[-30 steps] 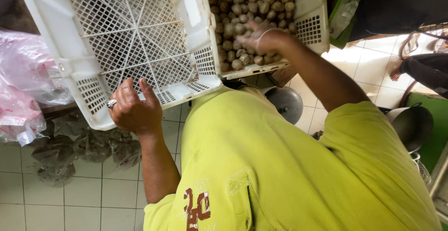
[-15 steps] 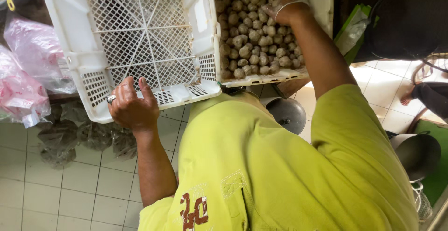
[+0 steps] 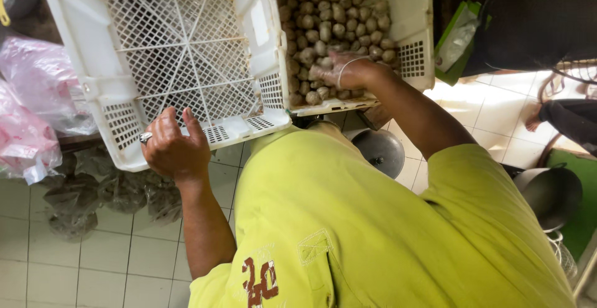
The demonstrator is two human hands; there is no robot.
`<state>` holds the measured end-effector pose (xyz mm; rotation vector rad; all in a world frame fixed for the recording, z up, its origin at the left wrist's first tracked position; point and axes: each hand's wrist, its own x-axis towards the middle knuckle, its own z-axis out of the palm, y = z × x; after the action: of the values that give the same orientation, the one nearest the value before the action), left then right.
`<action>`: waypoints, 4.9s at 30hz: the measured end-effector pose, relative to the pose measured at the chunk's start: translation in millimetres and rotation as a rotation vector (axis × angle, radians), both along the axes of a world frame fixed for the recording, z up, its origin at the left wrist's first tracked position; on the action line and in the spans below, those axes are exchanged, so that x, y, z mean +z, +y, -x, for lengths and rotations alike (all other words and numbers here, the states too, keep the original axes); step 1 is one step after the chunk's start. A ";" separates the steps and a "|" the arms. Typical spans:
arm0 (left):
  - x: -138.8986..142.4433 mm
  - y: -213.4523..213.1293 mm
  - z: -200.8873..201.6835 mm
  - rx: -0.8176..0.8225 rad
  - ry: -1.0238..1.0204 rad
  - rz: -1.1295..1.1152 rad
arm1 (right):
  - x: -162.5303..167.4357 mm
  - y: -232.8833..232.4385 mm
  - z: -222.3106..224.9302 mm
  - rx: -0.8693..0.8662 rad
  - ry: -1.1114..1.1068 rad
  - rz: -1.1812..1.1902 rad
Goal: The person holds open a plastic bag inside a crate and places round meatballs into it one at a time, then ties the filled bag and sets it aside. Later, the person squeezes liquid from a squeeze bottle over the meatballs in a crate and continues bagging them.
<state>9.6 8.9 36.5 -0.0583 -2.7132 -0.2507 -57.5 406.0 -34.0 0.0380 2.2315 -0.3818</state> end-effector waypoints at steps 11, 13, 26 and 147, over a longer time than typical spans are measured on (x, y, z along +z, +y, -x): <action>-10.0 -4.8 -1.2 -0.047 0.039 0.008 | -31.9 82.8 19.7 -0.339 0.128 -0.105; -9.2 -3.8 -1.7 -0.045 0.049 0.010 | -31.1 72.2 9.3 -0.268 0.019 -0.103; -2.1 -8.0 -2.2 -0.034 -0.013 -0.031 | 44.1 -69.0 -10.8 0.383 0.181 -0.093; -51.6 -303.6 80.6 -0.138 0.346 -0.683 | 93.6 -318.1 46.3 0.382 1.376 0.978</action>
<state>-70.9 -294.7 -15.1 -0.0809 -2.1566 -1.0798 -103.8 87.9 59.6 -1.5419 2.8675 -1.5611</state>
